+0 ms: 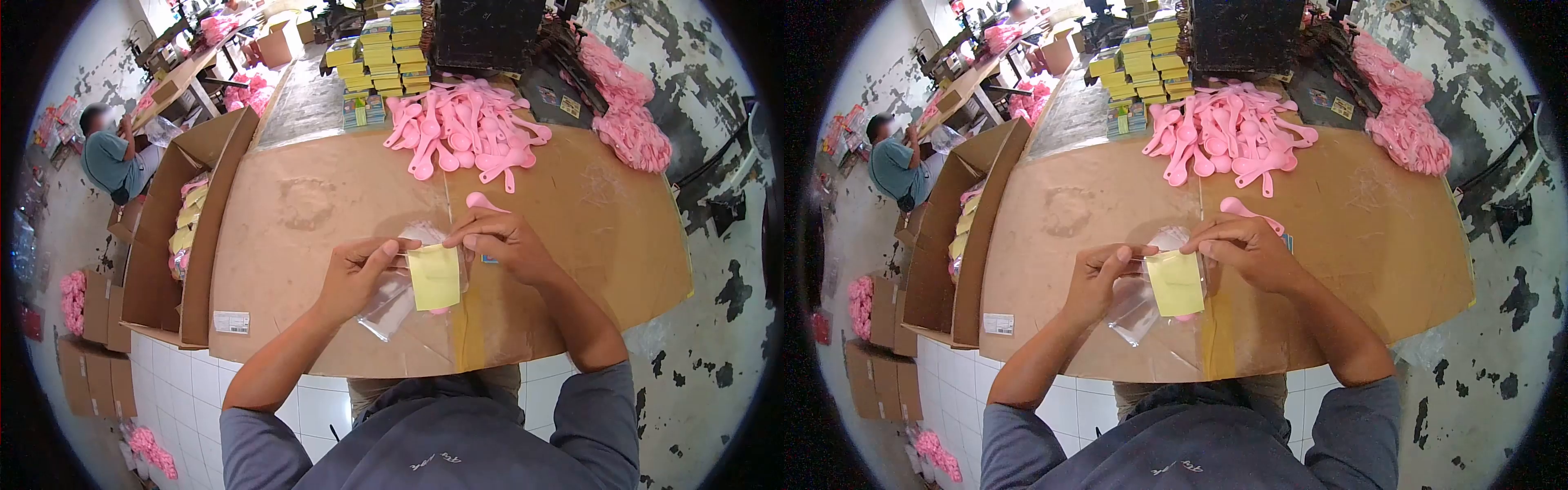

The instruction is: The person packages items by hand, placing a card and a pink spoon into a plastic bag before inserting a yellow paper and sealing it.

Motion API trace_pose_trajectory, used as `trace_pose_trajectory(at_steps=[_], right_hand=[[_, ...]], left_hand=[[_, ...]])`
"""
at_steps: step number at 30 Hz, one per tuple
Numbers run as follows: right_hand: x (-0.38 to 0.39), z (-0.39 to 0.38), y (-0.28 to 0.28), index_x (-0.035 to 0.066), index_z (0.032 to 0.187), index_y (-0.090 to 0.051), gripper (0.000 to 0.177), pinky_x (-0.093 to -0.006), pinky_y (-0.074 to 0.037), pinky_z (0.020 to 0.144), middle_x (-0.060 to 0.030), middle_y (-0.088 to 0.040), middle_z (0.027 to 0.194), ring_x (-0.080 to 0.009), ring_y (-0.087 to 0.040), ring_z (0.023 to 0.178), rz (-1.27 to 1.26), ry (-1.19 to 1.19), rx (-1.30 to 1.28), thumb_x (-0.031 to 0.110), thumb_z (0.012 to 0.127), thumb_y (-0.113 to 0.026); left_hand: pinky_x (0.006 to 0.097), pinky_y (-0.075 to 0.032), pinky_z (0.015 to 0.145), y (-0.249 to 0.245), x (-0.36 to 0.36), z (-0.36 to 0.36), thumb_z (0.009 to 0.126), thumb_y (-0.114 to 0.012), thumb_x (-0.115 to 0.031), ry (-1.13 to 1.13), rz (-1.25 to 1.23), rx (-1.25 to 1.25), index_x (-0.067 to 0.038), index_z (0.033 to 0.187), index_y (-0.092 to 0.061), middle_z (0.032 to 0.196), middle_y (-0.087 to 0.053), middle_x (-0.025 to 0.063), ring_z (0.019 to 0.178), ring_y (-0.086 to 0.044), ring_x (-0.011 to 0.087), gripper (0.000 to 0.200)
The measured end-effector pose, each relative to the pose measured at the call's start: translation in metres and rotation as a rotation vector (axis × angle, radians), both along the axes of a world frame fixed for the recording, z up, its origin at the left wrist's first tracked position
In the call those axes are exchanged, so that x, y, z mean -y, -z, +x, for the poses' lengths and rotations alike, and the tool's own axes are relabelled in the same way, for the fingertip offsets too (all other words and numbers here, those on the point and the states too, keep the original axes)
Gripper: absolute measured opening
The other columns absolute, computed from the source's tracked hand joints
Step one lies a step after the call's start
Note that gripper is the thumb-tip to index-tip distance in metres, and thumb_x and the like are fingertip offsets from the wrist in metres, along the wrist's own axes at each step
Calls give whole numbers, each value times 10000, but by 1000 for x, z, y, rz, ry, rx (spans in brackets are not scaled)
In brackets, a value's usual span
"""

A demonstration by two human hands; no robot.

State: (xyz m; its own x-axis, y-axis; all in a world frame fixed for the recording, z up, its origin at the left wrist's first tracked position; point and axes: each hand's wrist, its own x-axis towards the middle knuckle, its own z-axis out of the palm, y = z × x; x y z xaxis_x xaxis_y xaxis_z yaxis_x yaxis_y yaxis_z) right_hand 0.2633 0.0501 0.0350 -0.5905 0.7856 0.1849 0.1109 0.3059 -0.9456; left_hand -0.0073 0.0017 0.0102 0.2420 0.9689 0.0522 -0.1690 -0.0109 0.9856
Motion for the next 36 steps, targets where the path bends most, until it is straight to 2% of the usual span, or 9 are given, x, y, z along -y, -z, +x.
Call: trace_pose_trajectory(at_steps=[6, 15, 22, 25, 28, 30, 34, 35, 36], right_hand=[[1, -3, 0, -21, 1045, -770, 154, -260, -496, 795, -60, -704, 1034, -121, -636, 931, 48, 22, 104, -6, 913, -691], [5, -5, 2, -33, 1383, -539, 501, -271, -520, 797, -58, -653, 1029, -110, -635, 920, -126, -122, 83, 2, 915, -713], [4, -5, 6, -33, 1369, -529, 489, -275, -537, 831, -70, -658, 1058, -118, -639, 964, -209, -123, -39, -4, 916, -712], [3, -4, -5, -21, 1340, -566, 439, -298, -542, 856, -74, -669, 1101, -126, -648, 996, -173, -111, -49, 26, 927, -709], [-5, 11, -20, 1, 1291, -623, 384, -338, -539, 903, -89, -680, 1146, -171, -662, 1037, 74, 1, 139, 90, 930, -719], [-18, 38, -13, 19, 1260, -658, 368, -367, -532, 934, -106, -680, 1178, -217, -670, 1062, 314, 112, 282, 143, 922, -735], [-28, 80, -10, 30, 1253, -672, 412, -388, -528, 947, -144, -661, 1197, -288, -665, 1070, 501, 264, 576, 201, 890, -767], [-31, 87, -2, 30, 1247, -675, 416, -390, -530, 944, -147, -656, 1191, -291, -664, 1065, 489, 265, 591, 208, 885, -774], [-33, 90, 3, 30, 1242, -677, 420, -393, -531, 941, -149, -651, 1184, -295, -663, 1060, 477, 265, 605, 216, 880, -781]], left_hand=[[269, -584, 787, 5, -1, 5, 999, -679, -93, -4, -1, -81, 10, 1170, -738, 1032, -766, 93, 905, -706, 119, 208], [291, -607, 837, 3, -2, 4, 998, -664, -52, -26, -64, -29, 18, 1235, -694, 1085, -752, 93, 953, -710, 131, 248], [307, -604, 866, -5, 2, 17, 1004, -647, -57, -51, 114, 4, 44, 1320, -611, 1135, -725, 97, 996, -703, 131, 333], [288, -583, 819, -6, -2, -2, 971, -699, -80, 177, -44, -145, 6, 1239, -658, 1109, -728, 90, 999, -702, 146, 284], [299, -587, 782, -29, -6, -23, 981, -688, -85, -37, -163, -239, 8, 1267, -644, 1070, -718, 65, 957, -683, 103, 304], [296, -585, 805, -12, -23, -60, 1029, -635, -172, -317, 161, -108, -6, 1308, -613, 1101, -707, 56, 944, -679, 119, 326], [307, -577, 873, -60, -30, -83, 1082, -541, -294, -802, 349, 562, -12, 1431, -503, 1195, -669, 72, 1037, -671, 155, 450], [338, -571, 861, -52, -33, -86, 1076, -546, -257, -793, 331, 577, -12, 1378, -568, 1153, -689, 84, 987, -684, 180, 390], [339, -564, 857, -39, -36, -85, 1059, -568, -268, -710, 305, 290, -22, 1344, -602, 1148, -697, 78, 974, -683, 184, 377]])
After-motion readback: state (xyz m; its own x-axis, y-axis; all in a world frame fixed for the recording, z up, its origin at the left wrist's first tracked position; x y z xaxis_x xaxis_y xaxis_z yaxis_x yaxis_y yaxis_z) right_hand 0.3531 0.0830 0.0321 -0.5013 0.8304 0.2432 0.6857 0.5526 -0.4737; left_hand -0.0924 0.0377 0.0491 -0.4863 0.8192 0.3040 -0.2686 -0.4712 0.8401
